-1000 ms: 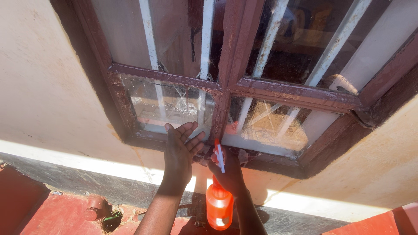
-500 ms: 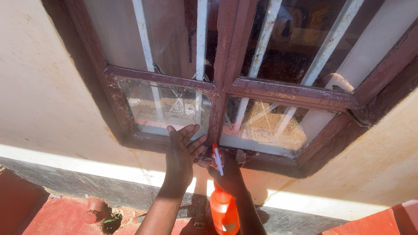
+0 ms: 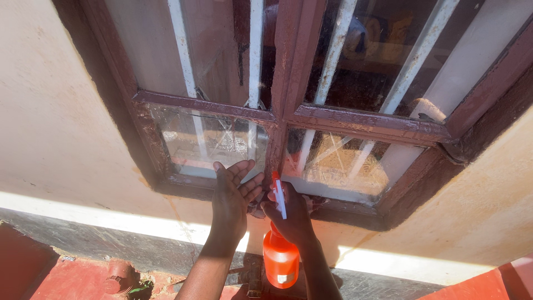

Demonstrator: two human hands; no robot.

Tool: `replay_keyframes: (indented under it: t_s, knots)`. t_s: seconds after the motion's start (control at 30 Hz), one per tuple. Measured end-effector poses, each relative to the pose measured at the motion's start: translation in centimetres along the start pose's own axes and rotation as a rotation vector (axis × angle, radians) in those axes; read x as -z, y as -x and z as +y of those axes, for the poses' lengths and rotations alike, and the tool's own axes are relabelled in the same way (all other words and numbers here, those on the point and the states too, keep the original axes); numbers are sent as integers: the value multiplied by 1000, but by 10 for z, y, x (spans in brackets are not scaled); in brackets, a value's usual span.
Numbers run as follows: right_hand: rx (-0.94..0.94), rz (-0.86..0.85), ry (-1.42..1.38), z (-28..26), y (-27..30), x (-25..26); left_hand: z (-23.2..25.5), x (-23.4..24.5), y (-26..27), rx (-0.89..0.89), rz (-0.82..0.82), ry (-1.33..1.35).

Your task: The person wipes window panes and frames with a cloth, then picks up a spray bottle and sprays liquid onto their hand and the window.

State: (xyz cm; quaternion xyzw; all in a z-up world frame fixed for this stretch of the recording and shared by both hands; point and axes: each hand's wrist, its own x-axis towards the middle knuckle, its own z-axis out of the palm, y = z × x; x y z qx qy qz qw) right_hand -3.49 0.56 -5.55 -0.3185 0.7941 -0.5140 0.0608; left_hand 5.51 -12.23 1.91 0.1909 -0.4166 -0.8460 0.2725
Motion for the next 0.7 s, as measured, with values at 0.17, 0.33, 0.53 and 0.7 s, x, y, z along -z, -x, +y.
replay_keyframes:
  t_s: [0.17, 0.33, 0.53, 0.7]
  knots:
    - [169, 66, -84, -7, -4, 0, 1, 2, -4, -11, -6, -6]
    - [131, 89, 0, -16, -5, 0, 2, 4, -8, -9, -6, 24]
    - [235, 65, -141, -29, -8, 6, 3, 6, -12, -14, -24, 35]
    - [212, 96, -49, -37, -12, 5, 6, 6, -14, -27, -38, 44]
